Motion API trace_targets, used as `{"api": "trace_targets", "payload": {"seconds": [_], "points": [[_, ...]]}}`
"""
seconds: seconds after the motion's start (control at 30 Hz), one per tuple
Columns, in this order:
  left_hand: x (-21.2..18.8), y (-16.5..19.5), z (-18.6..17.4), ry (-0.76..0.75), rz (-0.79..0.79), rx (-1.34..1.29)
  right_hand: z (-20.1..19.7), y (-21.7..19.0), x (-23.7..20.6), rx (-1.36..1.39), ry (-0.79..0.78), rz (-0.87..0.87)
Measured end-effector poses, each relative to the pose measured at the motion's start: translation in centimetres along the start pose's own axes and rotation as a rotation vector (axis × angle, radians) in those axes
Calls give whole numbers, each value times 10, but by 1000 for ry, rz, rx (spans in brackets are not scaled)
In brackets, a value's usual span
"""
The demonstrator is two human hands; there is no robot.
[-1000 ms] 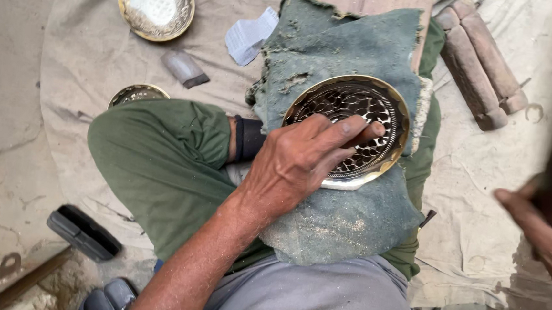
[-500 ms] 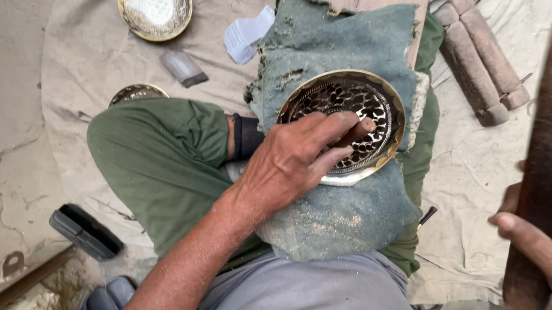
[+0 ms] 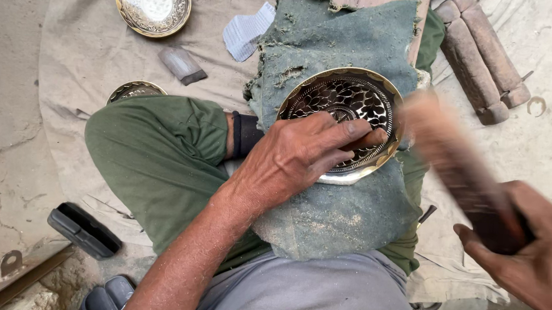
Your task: The person sits cross-legged on the floor with a decorative brass plate on a cloth pad over their lap. They hold a punch against the plate's patterned surface with one hand and strike it with a wooden mallet held in the other hand, working the design across the plate, briefly repositioning the plate partway through.
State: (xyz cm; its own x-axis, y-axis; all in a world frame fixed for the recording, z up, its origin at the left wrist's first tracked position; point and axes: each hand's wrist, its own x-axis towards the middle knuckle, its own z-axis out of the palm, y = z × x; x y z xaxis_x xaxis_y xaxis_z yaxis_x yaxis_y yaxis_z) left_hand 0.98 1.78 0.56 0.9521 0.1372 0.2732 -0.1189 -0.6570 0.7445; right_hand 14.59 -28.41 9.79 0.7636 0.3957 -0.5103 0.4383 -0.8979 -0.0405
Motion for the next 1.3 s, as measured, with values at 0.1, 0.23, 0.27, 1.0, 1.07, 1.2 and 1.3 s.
{"api": "trace_targets", "payload": {"seconds": [0.1,0.23,0.27,1.0,1.07,1.2,1.3], "points": [[-1,0,1,40,42,18,1,1,3,32,162,-207],[1,1,2,26,24,16,2,-3,2,-84,27,35],[1,0,2,29,21,7,2,-5,2,-81,68,-5],[-6,22,-20,99,-103,-179,25,17,4,610,103,81],[-6,18,-18,85,-129,-154,20,20,5,608,181,-73],[-9,14,-14,91,-150,-124,16,14,12,668,-13,-124],[-8,15,-10,91,-98,-95,10,-1,17,672,176,-321]]}}
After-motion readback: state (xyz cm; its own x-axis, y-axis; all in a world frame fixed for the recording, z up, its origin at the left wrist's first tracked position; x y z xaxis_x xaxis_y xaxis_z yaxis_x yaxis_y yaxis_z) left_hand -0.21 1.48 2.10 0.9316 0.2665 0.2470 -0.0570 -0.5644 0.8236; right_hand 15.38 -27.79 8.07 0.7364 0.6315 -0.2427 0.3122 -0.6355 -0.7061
